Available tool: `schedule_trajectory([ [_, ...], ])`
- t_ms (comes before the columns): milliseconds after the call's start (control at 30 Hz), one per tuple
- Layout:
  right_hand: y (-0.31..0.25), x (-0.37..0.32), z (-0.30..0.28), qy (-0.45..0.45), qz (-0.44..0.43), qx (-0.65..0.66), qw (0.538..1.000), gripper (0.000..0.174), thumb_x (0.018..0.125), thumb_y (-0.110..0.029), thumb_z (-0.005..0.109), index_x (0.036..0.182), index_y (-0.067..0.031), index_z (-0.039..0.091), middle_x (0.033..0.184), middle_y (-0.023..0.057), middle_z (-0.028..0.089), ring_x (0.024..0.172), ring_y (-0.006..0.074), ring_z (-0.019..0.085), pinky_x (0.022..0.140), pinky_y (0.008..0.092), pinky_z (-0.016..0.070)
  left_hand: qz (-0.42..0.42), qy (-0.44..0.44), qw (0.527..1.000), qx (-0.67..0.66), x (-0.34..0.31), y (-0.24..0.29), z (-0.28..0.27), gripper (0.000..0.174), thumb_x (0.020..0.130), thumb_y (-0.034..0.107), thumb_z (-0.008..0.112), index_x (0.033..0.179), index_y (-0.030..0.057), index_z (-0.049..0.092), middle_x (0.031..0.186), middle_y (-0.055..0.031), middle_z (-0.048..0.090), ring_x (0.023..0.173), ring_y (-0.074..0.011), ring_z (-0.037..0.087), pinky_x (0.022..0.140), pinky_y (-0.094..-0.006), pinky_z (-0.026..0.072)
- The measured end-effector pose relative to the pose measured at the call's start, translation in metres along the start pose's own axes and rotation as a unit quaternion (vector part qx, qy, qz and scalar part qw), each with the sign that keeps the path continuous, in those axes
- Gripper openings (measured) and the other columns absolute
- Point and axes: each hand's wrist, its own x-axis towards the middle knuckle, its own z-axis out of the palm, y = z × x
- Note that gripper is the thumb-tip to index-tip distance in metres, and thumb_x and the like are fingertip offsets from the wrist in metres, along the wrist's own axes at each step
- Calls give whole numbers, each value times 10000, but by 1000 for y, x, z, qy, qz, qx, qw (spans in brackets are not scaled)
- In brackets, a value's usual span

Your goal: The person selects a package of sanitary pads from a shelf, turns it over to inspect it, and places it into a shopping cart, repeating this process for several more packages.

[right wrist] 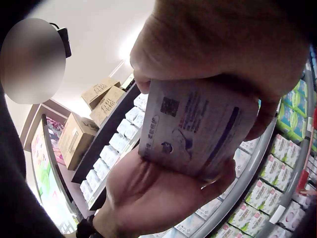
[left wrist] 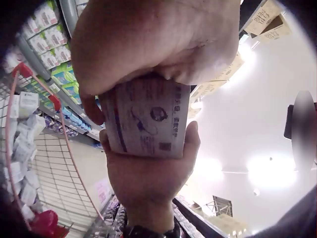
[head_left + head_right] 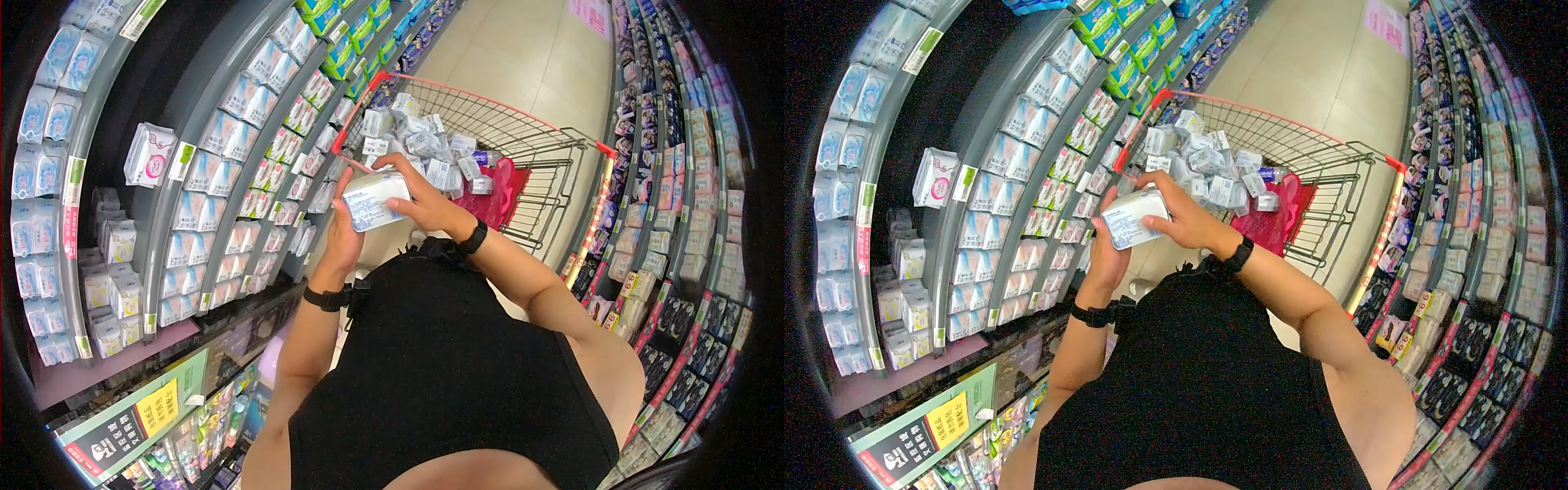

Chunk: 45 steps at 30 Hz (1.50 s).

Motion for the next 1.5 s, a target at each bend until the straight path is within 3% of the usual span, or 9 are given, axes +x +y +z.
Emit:
schedule_trajectory([
  [133,-3,3,0,-48,3,-22,999,969,736,-514,810,1428,-51,317,1352,137,419,1293,253,436,1091,364,342,-5,0,1000,4,-2,6,-3,842,983,698,274,1595,123,201,1525,-124,417,1408,-255,412,1177,-417,305],
  [333,-9,12,-5,-93,-74,-102,988,1099,585,-367,944,1428,-52,313,1415,153,383,1338,299,430,1112,393,348,-11,8,1000,-15,-4,7,-7,804,985,698,270,1528,107,304,1462,-114,461,1384,-242,428,1166,-398,319],
  [633,0,10,7,-76,6,-119,990,953,633,-278,930,1384,-82,376,1208,151,578,1141,308,607,960,376,478,-36,41,993,108,-7,4,-19,499,1071,430,454,1448,120,353,1320,-122,499,1229,-200,494,1067,-352,398],
  [833,17,-6,-5,-100,4,-151,984,1077,652,-409,913,1466,-51,306,1372,200,502,1268,345,530,1036,392,447,6,36,978,207,-4,4,-13,498,1030,307,584,1425,92,370,1281,-124,524,1188,-206,506,1020,-344,426],
  [933,33,-19,-17,-143,61,181,971,1138,734,-526,836,1549,-72,183,1466,205,445,1359,327,455,1080,410,417,19,30,976,216,-2,12,-2,624,924,237,733,1415,72,386,1258,-129,540,1186,-217,521,1019,-357,433],
  [1033,37,-28,-31,-101,160,296,936,1100,827,-582,730,1582,-104,88,1511,198,412,1380,309,433,1085,412,418,52,-35,961,271,2,5,-2,810,818,252,833,1436,55,348,1356,-137,461,1230,-244,511,1070,-388,414],
  [1067,37,-32,-33,-79,175,361,913,929,895,-497,694,1572,-125,179,1501,179,432,1348,262,475,1066,375,440,61,-38,952,297,3,4,1,849,788,235,854,1440,50,343,1353,-140,459,1230,-248,513,1066,-389,419],
  [1333,48,-50,-48,-74,278,383,878,810,899,-282,733,1525,0,303,1444,118,504,1306,199,516,1093,352,430,64,-66,940,330,15,-5,28,1051,696,270,921,1488,30,272,1373,-147,425,1283,-272,480,1076,-414,427],
  [1500,47,-49,-50,-9,160,295,942,830,866,-224,779,1528,-50,310,1436,121,511,1302,216,516,1097,367,419,127,-49,943,303,22,-22,20,1086,719,311,902,1514,8,228,1432,-177,357,1309,-295,460,1078,-436,419],
])
